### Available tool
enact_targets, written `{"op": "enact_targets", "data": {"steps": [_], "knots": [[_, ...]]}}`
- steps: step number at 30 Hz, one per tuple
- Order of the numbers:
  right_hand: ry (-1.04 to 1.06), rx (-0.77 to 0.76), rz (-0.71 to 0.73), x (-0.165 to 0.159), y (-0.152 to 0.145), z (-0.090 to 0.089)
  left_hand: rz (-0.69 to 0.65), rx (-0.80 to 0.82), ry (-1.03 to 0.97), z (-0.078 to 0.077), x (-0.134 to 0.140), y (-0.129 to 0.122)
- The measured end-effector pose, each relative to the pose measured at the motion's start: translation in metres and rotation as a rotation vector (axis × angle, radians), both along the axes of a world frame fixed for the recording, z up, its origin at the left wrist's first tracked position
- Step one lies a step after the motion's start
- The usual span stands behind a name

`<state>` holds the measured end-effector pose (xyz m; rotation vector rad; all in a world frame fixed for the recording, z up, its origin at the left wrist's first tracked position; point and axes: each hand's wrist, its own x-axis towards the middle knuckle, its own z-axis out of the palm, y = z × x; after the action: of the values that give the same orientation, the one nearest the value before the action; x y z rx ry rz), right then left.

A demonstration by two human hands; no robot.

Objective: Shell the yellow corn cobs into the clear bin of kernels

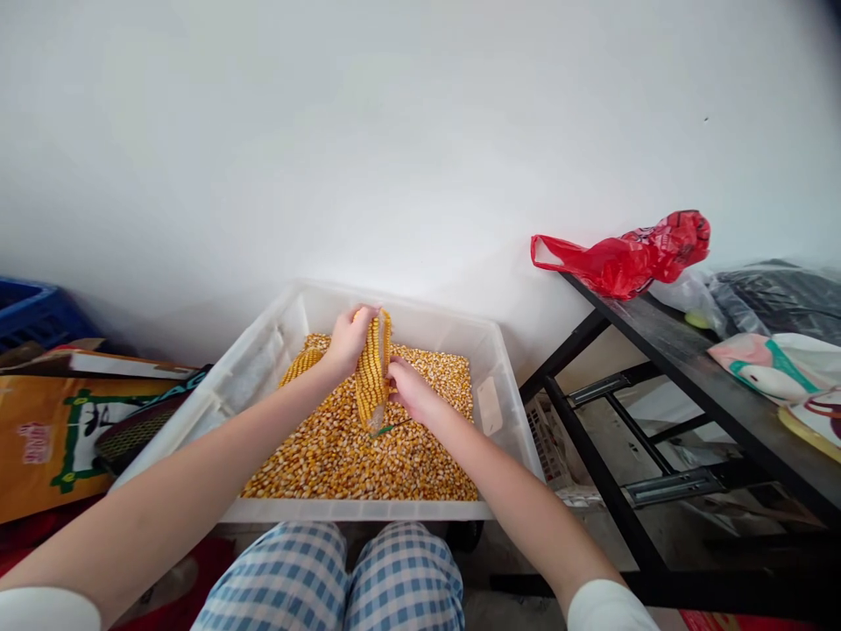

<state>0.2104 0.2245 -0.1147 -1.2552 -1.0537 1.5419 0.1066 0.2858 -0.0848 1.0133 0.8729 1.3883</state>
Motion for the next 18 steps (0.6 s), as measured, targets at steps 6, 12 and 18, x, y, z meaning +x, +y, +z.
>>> {"op": "enact_targets", "data": {"steps": [6,12,18], "knots": [[0.088,0.049,0.000,0.006,0.006,-0.007,-0.034,-0.159,-0.179,0.006,-0.009,0.013],[0.124,0.195,0.091,0.005,0.006,-0.010,-0.096,-0.233,-0.293,0.012,-0.013,0.013],[0.077,0.301,0.125,0.006,0.003,-0.008,-0.098,-0.229,-0.269,0.013,-0.012,0.011]]}}
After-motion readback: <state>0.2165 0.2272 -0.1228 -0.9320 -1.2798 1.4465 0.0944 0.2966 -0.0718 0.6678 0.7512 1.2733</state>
